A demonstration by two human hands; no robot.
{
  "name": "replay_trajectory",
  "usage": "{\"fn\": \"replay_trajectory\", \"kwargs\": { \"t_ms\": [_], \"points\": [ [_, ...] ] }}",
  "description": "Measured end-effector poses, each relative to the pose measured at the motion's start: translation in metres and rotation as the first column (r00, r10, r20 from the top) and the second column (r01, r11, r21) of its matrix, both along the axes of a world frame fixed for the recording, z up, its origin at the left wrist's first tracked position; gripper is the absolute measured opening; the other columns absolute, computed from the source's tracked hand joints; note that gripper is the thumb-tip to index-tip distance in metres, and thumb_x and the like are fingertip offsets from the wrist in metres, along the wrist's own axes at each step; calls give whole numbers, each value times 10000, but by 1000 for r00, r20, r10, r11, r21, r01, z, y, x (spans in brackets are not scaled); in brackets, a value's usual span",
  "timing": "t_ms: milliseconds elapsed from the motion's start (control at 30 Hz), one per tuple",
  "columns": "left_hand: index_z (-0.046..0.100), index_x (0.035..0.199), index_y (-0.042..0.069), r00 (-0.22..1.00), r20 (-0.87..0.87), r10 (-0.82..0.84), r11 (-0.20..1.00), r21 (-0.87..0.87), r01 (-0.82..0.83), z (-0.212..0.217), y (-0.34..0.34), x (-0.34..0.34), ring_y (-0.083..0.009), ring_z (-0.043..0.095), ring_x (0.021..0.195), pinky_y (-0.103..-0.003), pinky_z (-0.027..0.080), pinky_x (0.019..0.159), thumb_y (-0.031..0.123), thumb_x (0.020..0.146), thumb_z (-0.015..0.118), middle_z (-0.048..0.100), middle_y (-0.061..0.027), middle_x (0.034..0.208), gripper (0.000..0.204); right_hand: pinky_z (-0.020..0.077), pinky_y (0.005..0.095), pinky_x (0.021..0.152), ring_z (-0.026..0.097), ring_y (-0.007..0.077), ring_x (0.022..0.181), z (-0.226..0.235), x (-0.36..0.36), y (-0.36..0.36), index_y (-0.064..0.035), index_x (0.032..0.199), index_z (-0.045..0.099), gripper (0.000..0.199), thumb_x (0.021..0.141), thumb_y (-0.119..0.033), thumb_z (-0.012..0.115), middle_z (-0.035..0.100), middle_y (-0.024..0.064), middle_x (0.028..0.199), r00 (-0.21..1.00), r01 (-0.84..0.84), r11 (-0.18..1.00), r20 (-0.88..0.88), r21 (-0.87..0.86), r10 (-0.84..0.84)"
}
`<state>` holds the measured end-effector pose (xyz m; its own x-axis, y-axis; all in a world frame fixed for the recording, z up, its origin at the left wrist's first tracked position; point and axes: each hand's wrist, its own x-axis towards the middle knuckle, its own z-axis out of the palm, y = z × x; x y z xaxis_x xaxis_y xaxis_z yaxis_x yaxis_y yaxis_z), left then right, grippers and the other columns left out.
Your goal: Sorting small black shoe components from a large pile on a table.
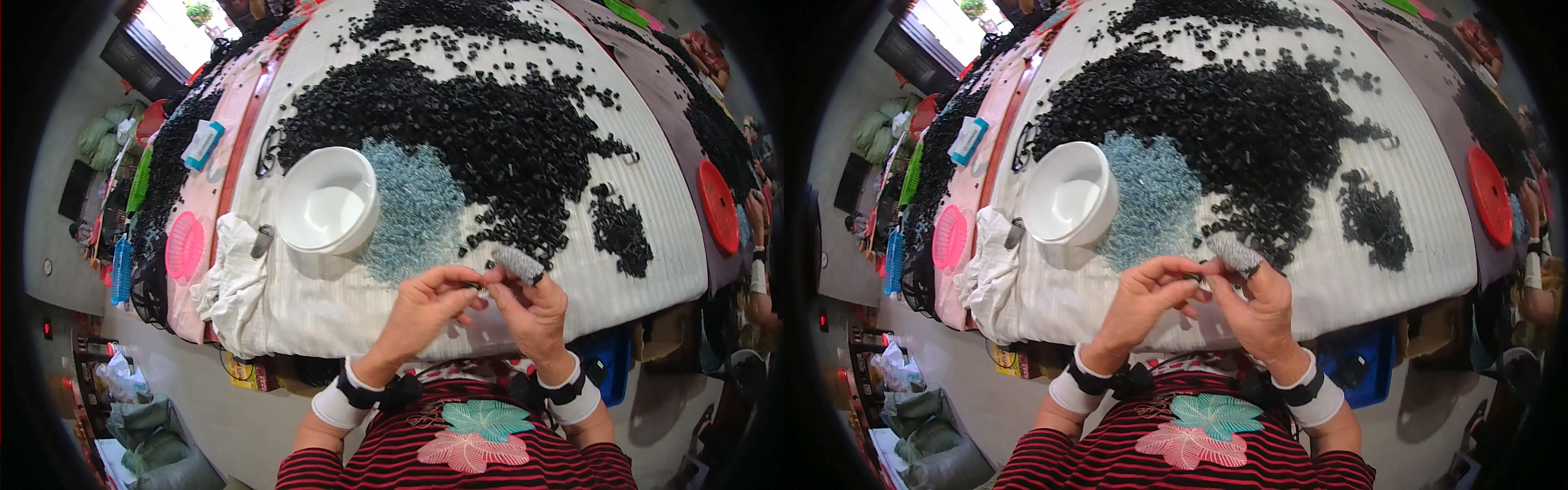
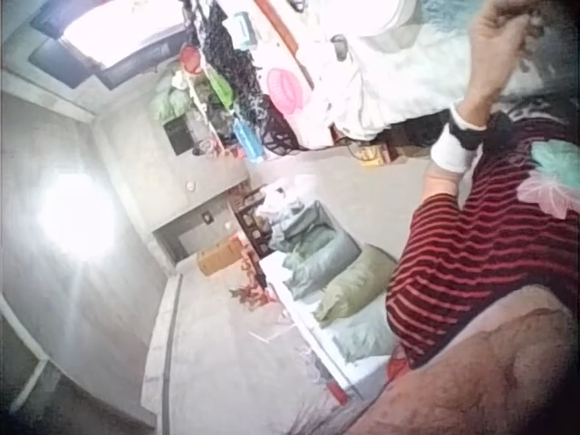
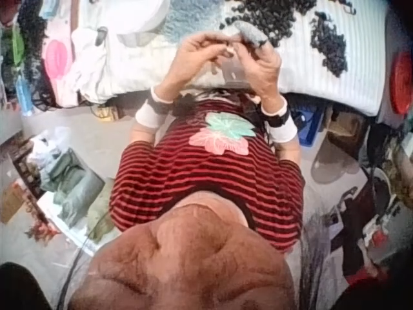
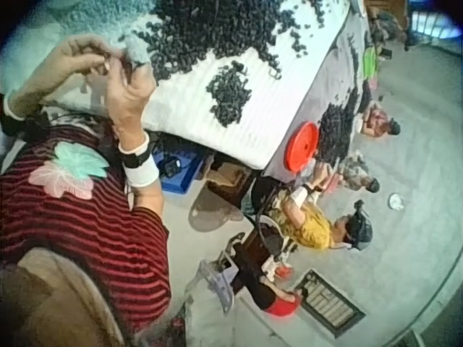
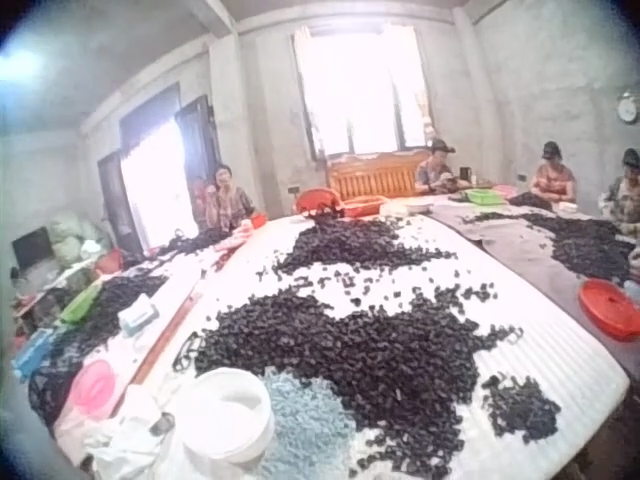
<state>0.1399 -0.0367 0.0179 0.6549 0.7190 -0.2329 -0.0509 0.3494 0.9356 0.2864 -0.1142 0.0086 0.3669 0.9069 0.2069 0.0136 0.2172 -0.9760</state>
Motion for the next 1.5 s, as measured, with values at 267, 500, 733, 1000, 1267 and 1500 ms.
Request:
{"fn": "replay_trajectory", "kwargs": {
  "t_ms": [267,500,733,1000,1267,1500],
  "points": [
    [592,1059,-18,968,249,41,937,-347,50,-11,7,-5,-134,625,706,-230,510,563,9,848,615,640,-73,839,213,508,248,694,627,121,785,-4,3,7,1,1112,568,343,786,90,627,639,69,906,969,104,980,205,168,-138],
    [586,1046,-25,985,169,44,972,-236,-3,-5,-1,2,-172,664,786,-245,536,600,-4,830,638,664,-117,924,224,518,265,648,643,152,729,-4,2,3,-7,1087,578,334,771,72,649,647,82,890,952,137,974,249,182,-180],
    [594,1030,-40,998,39,54,995,-91,-51,-3,-5,6,-129,650,771,-220,524,590,45,815,681,668,-101,877,247,529,270,626,661,193,740,-5,4,3,10,1076,595,318,770,83,644,650,113,896,833,85,951,502,297,-231],
    [594,1030,-33,995,79,63,986,-161,-49,-11,-7,6,-123,645,768,-218,533,610,38,814,680,665,-106,893,243,518,303,632,650,252,737,-6,1,0,18,1032,624,292,752,98,646,646,138,900,808,119,954,532,276,-255],
    [596,1014,-18,993,101,69,991,-119,-57,-9,-5,1,-130,643,790,-245,547,645,3,814,664,662,-104,945,212,506,303,634,630,266,719,-10,5,2,31,1028,619,286,751,97,639,634,153,906,780,40,959,591,281,-206],
    [587,1034,-31,991,101,91,982,-174,-73,-9,-4,-3,-150,664,799,-230,536,624,27,815,668,671,-110,903,241,511,322,665,627,273,755,-5,-9,0,32,1047,605,302,754,106,612,640,146,924,899,135,969,386,207,-208]
  ]
}}
